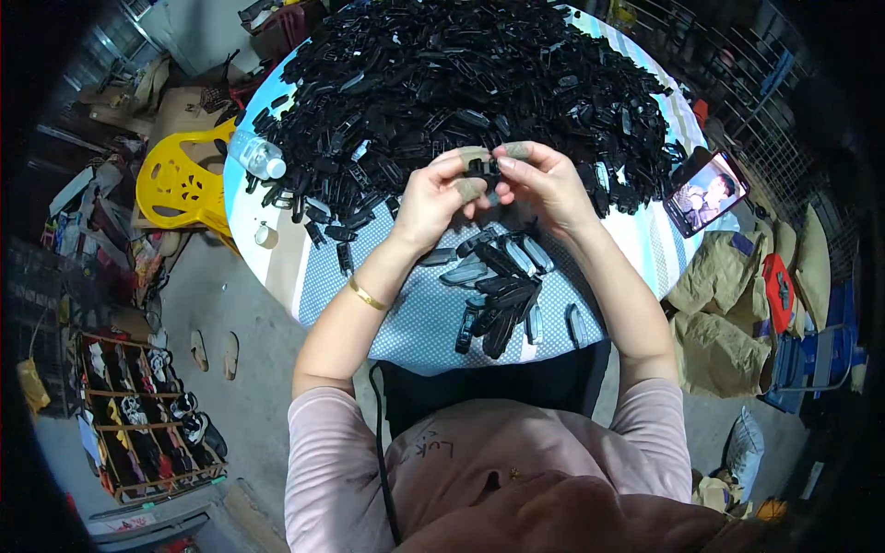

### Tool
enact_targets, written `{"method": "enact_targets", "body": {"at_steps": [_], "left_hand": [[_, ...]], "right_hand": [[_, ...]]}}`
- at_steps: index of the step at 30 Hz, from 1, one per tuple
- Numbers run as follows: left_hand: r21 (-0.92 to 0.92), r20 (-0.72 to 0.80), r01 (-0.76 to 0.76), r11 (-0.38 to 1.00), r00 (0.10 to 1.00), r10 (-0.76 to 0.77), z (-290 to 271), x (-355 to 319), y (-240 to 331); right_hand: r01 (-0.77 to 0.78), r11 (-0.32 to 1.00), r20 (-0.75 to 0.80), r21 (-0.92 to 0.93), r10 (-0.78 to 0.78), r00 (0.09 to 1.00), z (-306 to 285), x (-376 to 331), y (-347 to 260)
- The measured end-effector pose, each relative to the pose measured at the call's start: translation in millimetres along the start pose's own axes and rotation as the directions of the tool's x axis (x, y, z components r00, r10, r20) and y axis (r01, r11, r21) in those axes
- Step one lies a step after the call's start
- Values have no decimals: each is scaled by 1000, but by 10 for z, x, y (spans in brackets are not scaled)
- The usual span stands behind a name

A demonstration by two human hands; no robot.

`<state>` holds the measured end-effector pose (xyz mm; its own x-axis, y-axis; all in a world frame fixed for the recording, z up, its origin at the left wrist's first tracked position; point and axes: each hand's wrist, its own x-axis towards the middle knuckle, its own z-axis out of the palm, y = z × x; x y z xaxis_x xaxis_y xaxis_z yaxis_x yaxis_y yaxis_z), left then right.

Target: Inspecting and assembling small black plastic clip components from a large pile on a table.

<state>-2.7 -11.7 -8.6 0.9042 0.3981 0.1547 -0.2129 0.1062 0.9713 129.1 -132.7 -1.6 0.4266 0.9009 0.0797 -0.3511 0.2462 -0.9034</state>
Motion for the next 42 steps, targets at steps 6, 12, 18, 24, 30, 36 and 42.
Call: {"method": "enact_targets", "body": {"at_steps": [6,12,18,24,30,36,42], "left_hand": [[443,-48,-228,867,960,277,-20,-2,-23],[442,-100,-203,874,957,273,23,-30,-19],[1,-199,-97,995,975,95,108,-38,-122],[-227,-187,-89,970,981,46,50,12,-102],[-70,-69,-176,982,983,172,-73,-8,-41],[-77,-66,-90,993,994,85,-120,22,34],[512,348,-88,854,931,-112,113,-150,348]], "right_hand": [[-29,998,-51,52,32,998,38,21,118],[29,996,-96,-83,-37,995,84,8,160],[149,916,-137,-373,-214,967,179,-23,228],[-39,807,-9,-590,42,999,130,-17,93],[307,668,155,-678,-279,948,117,-83,143],[307,520,233,-797,-205,951,66,-20,39],[-36,569,-316,-821,-402,859,-992,276,-465]]}}
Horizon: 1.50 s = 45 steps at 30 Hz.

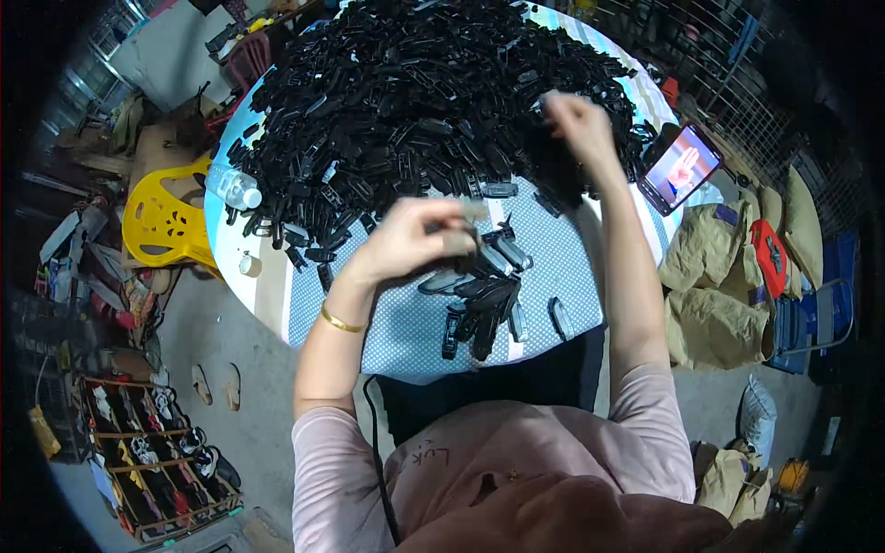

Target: Inspecting and assembling small black plastic clip components from a large pile on a table.

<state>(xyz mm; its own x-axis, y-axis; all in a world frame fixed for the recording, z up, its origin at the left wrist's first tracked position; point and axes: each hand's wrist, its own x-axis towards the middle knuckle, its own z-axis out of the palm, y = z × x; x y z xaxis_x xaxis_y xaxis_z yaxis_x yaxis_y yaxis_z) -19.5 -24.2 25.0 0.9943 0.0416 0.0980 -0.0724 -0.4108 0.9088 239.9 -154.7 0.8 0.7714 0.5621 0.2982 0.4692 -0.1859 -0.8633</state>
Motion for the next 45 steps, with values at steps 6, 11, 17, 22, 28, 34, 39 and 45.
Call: {"method": "enact_targets", "body": {"at_steps": [6,11,17,22,28,34,39,45], "left_hand": [[249,21,-178,952,984,179,214,241,-172],[661,-55,-187,727,954,295,263,491,-333],[804,-53,-163,572,939,341,423,806,-558],[916,-56,-119,384,908,415,478,850,-659],[273,-418,71,959,907,52,341,599,-317],[-565,-364,-79,821,917,-163,246,438,-506],[-815,-370,-196,545,901,-229,167,383,-621],[-677,-449,-190,711,872,-196,108,320,-517]], "right_hand": [[-232,730,-443,-642,-106,890,-354,965,940],[-224,698,-230,-680,87,969,-310,1155,1040],[291,617,-41,-731,-465,884,304,684,601],[468,694,3,-547,-557,830,414,336,433],[297,930,-233,216,-247,941,383,139,292],[238,842,-92,484,-221,971,879,-409,-297],[678,717,51,-161,-680,731,885,-702,-428],[552,819,207,-156,-519,829,804,-744,-390]]}}
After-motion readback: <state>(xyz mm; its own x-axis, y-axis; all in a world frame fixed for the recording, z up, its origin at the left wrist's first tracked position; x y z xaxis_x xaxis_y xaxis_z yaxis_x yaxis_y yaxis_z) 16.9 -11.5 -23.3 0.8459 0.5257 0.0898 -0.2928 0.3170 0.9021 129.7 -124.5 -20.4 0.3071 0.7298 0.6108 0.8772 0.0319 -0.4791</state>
